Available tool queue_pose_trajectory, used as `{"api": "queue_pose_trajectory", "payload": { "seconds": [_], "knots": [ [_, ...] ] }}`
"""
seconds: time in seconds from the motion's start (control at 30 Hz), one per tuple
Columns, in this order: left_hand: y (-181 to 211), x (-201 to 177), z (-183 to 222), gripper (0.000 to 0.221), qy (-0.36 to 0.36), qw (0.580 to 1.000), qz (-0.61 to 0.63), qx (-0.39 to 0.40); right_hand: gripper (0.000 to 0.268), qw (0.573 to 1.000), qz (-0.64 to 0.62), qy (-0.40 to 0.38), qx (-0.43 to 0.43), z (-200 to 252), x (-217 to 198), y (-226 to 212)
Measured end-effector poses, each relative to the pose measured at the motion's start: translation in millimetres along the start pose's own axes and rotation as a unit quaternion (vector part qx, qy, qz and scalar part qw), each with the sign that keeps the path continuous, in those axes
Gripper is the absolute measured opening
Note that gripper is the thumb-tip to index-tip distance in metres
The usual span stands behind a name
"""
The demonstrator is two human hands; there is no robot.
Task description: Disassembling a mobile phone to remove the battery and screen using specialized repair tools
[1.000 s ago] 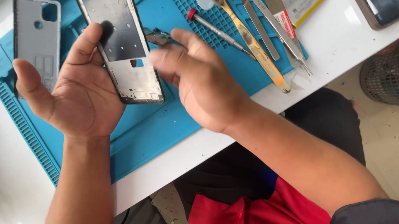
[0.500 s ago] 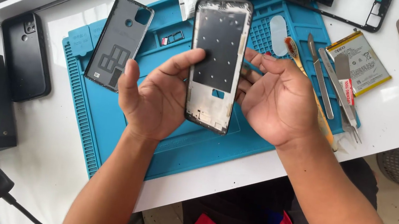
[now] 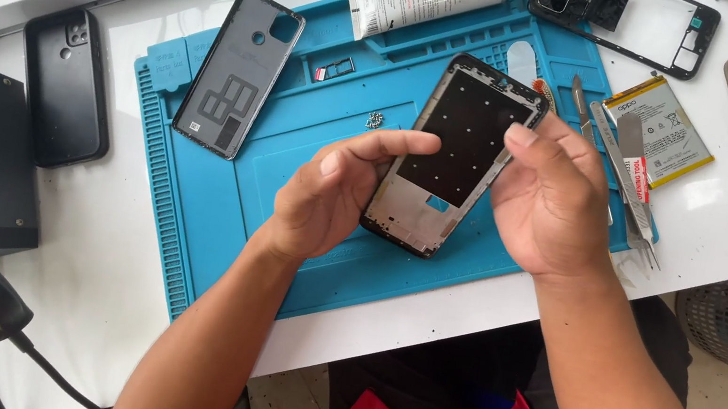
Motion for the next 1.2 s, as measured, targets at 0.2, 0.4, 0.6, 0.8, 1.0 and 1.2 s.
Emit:
{"api": "queue_pose_trajectory", "payload": {
  "seconds": [0.2,0.4,0.6,0.8,1.0,1.2],
  "knots": [
    [-13.5,-0.4,-12.4,0.081,0.012,0.997,0.012,0.072,0.027,0.993,0.072,-0.031,-0.093,0.9,-19.4,15.0],
    [-17.4,1.4,-10.7,0.072,0.03,0.993,-0.024,0.107,0.027,0.987,0.084,-0.048,-0.13,1.1,-8.4,10.0],
    [-22.9,6.7,-13.4,0.066,0.047,0.988,-0.049,0.14,0.025,0.981,0.108,-0.051,-0.149,-4.6,-32.4,19.5],
    [-16.2,12.5,-11.2,0.063,0.055,0.976,-0.103,0.183,0.022,0.977,0.13,-0.027,-0.168,-3.7,-35.9,25.1],
    [-7.7,24.7,3.1,0.084,0.121,0.956,-0.21,0.164,0.009,0.949,0.255,0.0,-0.184,9.0,-14.8,15.3],
    [-18.1,38.4,3.0,0.114,0.188,0.884,-0.396,0.16,0.043,0.86,0.442,-0.052,-0.25,32.3,39.4,-2.6]
  ]
}}
Point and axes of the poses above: each hand's wrist, its own z-axis away from the middle knuckle, its own x-axis out of the palm, y = z × x, the point moved 1 cm from there along -z, towards the middle knuckle, and after that the axes turned 14 degrees about -x, right-handed, at the moved point
